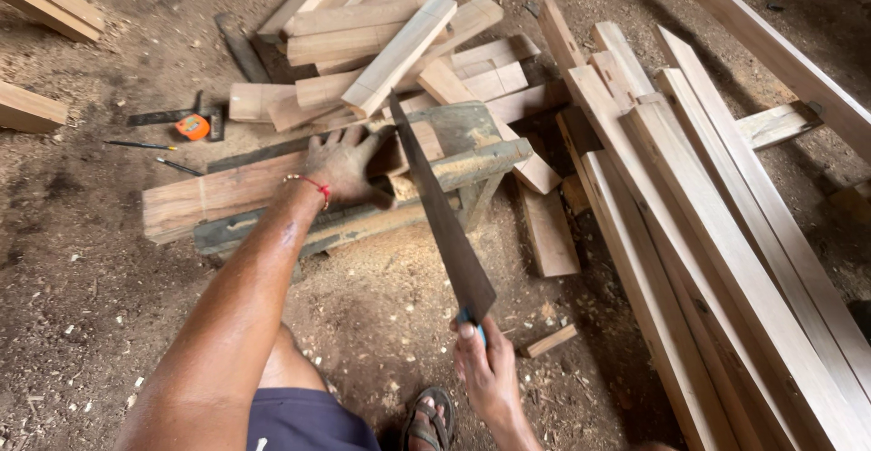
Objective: The person saws a wood plank resting on a low wooden bench. They hold the plank with their left hand and use a hand saw with their right hand to cut through the wood, occasionally adjusting the plank's position on the bench.
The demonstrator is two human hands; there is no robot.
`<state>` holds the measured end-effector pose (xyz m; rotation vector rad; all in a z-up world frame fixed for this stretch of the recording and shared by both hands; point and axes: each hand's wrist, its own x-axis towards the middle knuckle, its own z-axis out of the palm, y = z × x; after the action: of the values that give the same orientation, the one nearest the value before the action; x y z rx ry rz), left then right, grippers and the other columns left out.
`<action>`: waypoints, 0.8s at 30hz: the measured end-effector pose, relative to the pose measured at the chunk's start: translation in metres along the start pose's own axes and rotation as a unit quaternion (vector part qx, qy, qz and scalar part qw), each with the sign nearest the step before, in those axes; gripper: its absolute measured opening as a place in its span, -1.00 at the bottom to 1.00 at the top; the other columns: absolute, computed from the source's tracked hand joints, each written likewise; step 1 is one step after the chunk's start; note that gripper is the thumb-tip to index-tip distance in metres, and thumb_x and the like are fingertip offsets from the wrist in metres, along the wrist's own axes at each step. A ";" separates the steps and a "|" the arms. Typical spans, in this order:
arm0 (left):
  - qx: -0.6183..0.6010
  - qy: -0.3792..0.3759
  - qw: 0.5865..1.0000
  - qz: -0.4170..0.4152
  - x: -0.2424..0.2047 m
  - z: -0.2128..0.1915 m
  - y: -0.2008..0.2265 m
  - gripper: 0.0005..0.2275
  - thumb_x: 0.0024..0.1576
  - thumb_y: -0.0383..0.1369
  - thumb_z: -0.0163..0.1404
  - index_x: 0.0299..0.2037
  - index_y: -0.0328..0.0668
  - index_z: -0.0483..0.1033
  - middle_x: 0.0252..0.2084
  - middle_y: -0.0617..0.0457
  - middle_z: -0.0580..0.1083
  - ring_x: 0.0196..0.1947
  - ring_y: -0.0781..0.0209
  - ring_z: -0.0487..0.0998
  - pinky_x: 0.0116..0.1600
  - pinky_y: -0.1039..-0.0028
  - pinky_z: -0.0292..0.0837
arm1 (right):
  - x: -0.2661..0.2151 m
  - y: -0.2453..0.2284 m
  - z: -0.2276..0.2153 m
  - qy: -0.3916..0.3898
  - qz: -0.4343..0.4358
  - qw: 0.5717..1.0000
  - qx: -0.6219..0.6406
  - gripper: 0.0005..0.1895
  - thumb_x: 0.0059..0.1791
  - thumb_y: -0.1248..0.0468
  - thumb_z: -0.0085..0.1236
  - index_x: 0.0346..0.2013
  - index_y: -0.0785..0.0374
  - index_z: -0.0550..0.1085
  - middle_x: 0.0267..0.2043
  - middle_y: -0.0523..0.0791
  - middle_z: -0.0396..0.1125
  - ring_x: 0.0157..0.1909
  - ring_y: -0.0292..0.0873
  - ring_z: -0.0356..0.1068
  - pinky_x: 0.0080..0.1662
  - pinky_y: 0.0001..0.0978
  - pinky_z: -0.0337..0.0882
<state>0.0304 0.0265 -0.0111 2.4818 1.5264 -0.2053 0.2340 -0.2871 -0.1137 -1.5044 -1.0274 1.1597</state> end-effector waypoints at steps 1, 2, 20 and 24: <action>0.003 0.002 1.000 0.000 -0.002 -0.001 0.000 0.19 -0.38 0.33 0.32 0.49 0.20 -0.02 0.51 -0.17 -0.02 0.51 -0.25 -0.07 0.40 -0.27 -0.08 | 0.008 -0.009 0.004 0.000 0.002 1.000 0.000 -0.51 0.10 -0.10 -0.16 -0.13 0.27 0.47 -0.65 -0.25 0.23 -0.71 -0.38 0.13 -0.69 -0.52 0.17; 0.002 0.002 1.000 0.000 -0.003 -0.003 0.000 0.20 -0.39 0.33 0.31 0.51 0.27 -0.07 0.51 -0.17 -0.02 0.51 -0.25 -0.08 0.40 -0.27 -0.07 | 0.021 -0.019 0.008 -0.001 0.004 1.000 -0.001 -0.50 0.10 -0.12 -0.16 -0.11 0.26 0.46 -0.64 -0.26 0.24 -0.70 -0.39 0.14 -0.69 -0.51 0.18; 0.014 0.005 1.000 -0.021 0.000 0.007 0.006 0.35 -0.40 0.39 0.27 0.51 -0.21 -0.19 0.48 -0.23 0.03 0.48 -0.16 -0.01 0.39 -0.02 0.00 | -0.034 -0.049 -0.012 0.004 0.017 1.000 -0.017 -0.65 0.15 0.00 -0.20 -0.05 0.22 0.33 -0.61 -0.20 0.23 -0.65 -0.36 0.20 -0.63 -0.50 0.23; 0.032 -0.014 0.998 -0.043 0.003 0.012 0.017 0.34 -0.37 0.32 0.34 0.49 -0.32 -0.23 0.46 -0.27 0.02 0.43 -0.19 0.01 0.36 -0.06 -0.04 | -0.037 -0.064 -0.009 0.026 -0.002 0.999 -0.019 -0.56 0.05 0.00 -0.23 0.15 0.12 0.23 -0.46 -0.21 0.34 -0.67 -0.33 0.20 -0.66 -0.46 0.29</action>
<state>0.0467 0.0186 -0.0216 2.4521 1.6426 -0.3074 0.2309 -0.3111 -0.0436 -1.5533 -1.0224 1.0976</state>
